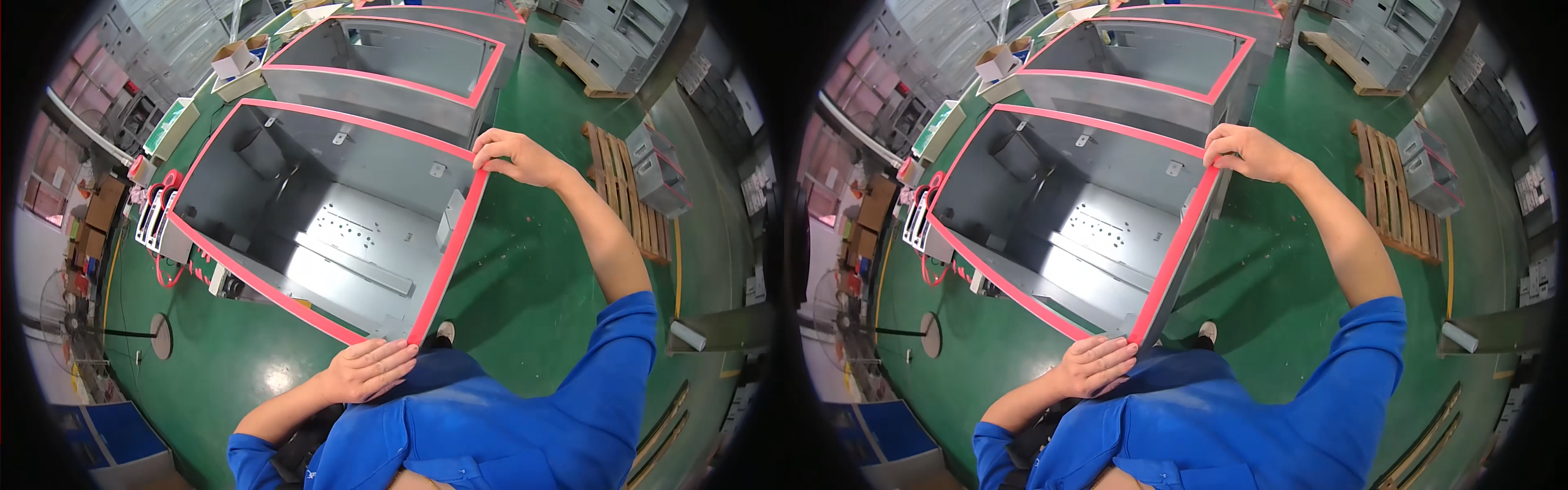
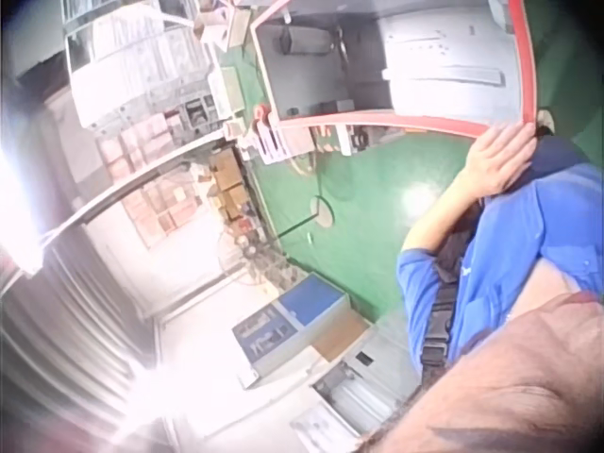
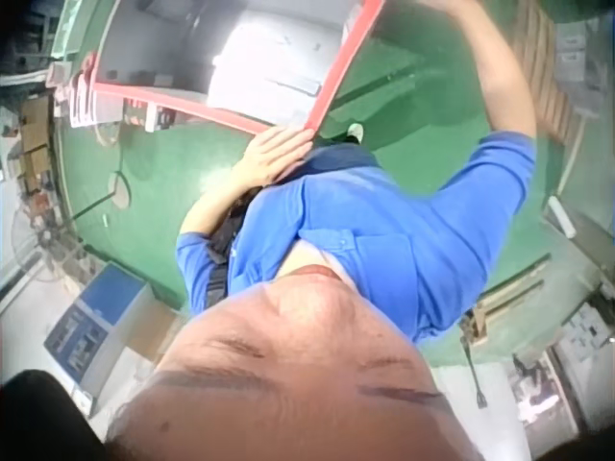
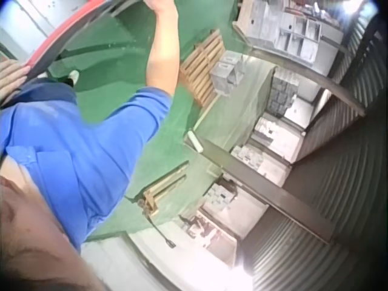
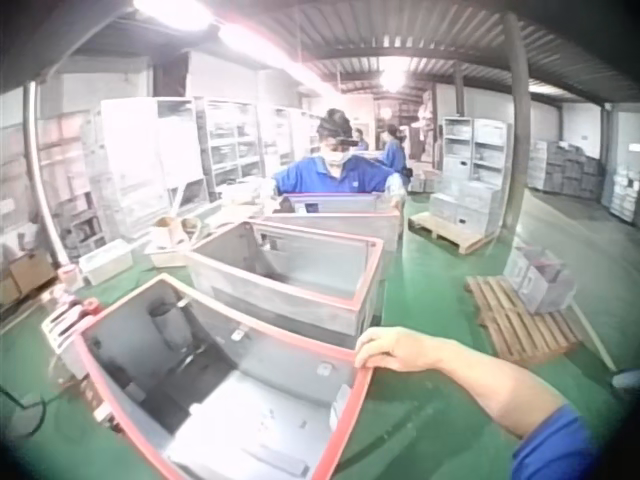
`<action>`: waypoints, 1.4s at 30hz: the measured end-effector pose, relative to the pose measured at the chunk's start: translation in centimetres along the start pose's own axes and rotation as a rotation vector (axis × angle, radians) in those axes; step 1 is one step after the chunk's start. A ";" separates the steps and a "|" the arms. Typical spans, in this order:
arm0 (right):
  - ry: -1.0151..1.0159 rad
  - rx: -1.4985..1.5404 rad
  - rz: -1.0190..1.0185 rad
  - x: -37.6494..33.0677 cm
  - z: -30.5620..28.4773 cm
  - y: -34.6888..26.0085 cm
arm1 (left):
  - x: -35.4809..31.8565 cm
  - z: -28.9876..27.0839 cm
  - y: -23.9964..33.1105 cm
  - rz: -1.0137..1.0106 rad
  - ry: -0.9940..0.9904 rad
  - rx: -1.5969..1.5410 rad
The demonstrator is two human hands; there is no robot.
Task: Applying red protective tape to the edges of metal enclosures.
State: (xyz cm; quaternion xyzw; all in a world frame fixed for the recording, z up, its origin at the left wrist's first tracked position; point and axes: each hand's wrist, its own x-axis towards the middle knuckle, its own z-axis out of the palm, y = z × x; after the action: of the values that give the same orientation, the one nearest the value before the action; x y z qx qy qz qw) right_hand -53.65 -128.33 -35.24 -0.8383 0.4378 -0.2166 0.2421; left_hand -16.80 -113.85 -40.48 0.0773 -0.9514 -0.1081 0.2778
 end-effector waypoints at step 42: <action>-0.406 0.079 0.246 4.0 -4.0 0.5 | -0.5 1.3 1.4 -0.165 0.053 0.026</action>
State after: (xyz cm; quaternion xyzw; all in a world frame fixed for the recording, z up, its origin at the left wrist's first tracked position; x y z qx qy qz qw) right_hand -54.14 -132.82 -31.80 -0.7950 0.4701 -0.0297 0.3823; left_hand -17.23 -112.20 -41.40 0.1618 -0.9355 -0.1162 0.2919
